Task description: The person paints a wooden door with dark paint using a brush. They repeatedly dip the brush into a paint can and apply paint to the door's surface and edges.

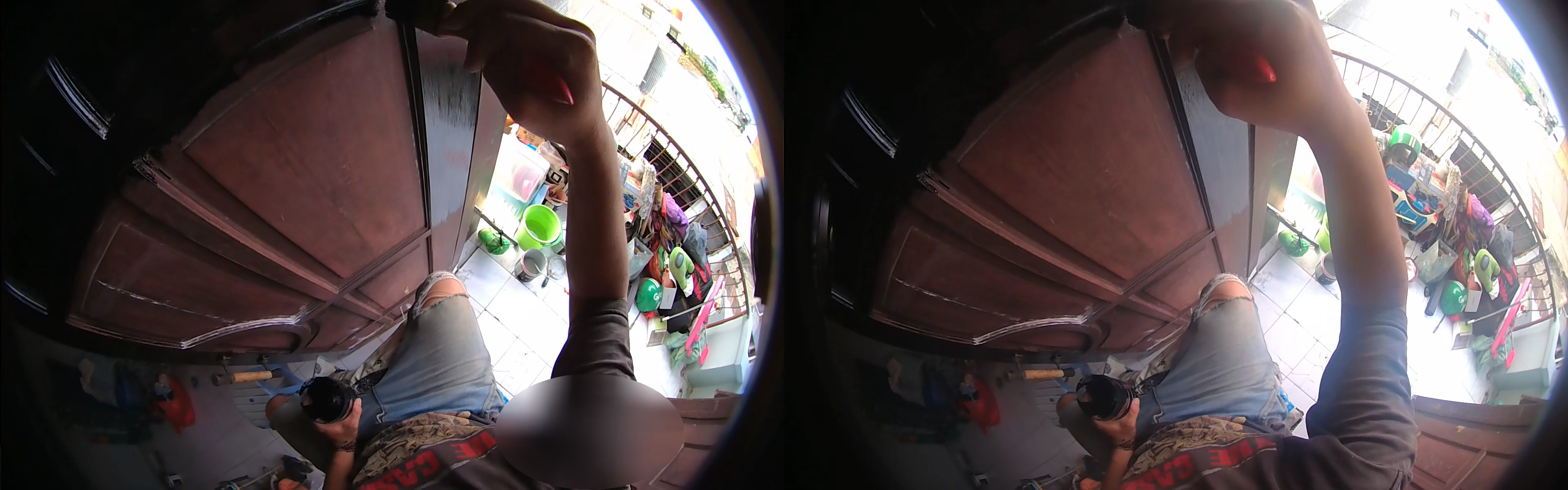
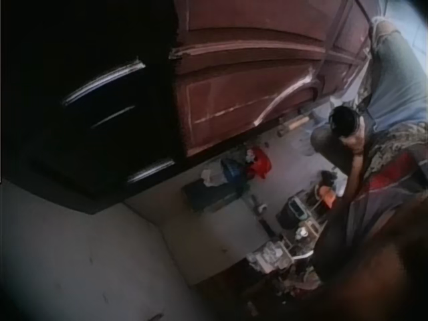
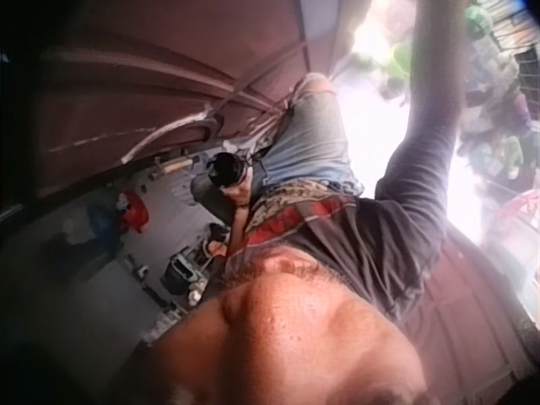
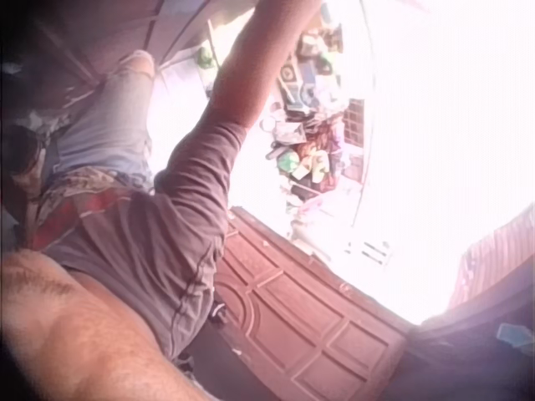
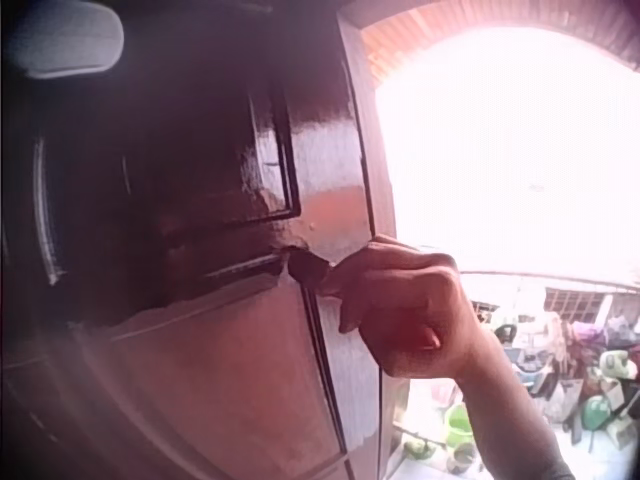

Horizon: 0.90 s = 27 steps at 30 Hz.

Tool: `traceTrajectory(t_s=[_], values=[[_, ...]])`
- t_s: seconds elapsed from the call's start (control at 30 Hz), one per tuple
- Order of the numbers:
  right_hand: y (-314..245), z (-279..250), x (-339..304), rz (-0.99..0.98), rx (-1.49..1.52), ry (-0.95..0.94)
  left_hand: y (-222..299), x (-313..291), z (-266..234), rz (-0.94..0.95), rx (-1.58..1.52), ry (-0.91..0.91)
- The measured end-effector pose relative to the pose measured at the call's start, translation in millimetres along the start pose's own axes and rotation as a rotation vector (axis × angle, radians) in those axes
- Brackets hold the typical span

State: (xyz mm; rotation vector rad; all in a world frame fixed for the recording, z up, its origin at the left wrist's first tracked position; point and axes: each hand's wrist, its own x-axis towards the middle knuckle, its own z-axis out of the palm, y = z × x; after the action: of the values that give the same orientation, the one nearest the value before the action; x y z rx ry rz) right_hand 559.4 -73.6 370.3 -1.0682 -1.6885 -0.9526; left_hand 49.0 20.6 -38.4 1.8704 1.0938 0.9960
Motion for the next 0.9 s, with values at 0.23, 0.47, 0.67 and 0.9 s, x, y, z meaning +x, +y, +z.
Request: traceTrajectory(t_s=[0.23,0.47,0.67,0.9], values=[[-19,-24,11,0.258,0.044,-0.222,10,1,3,-0.011,-0.030,0.008],[10,-10,24,0.247,0.127,-0.333,14,6,5,0.036,-0.030,0.008],[-9,-5,50,0.066,-0.100,-0.172,-7,0,4,0.032,-0.020,-0.004],[-21,1,21,0.237,-0.006,-0.183,4,3,6,0.040,-0.126,-0.012]])
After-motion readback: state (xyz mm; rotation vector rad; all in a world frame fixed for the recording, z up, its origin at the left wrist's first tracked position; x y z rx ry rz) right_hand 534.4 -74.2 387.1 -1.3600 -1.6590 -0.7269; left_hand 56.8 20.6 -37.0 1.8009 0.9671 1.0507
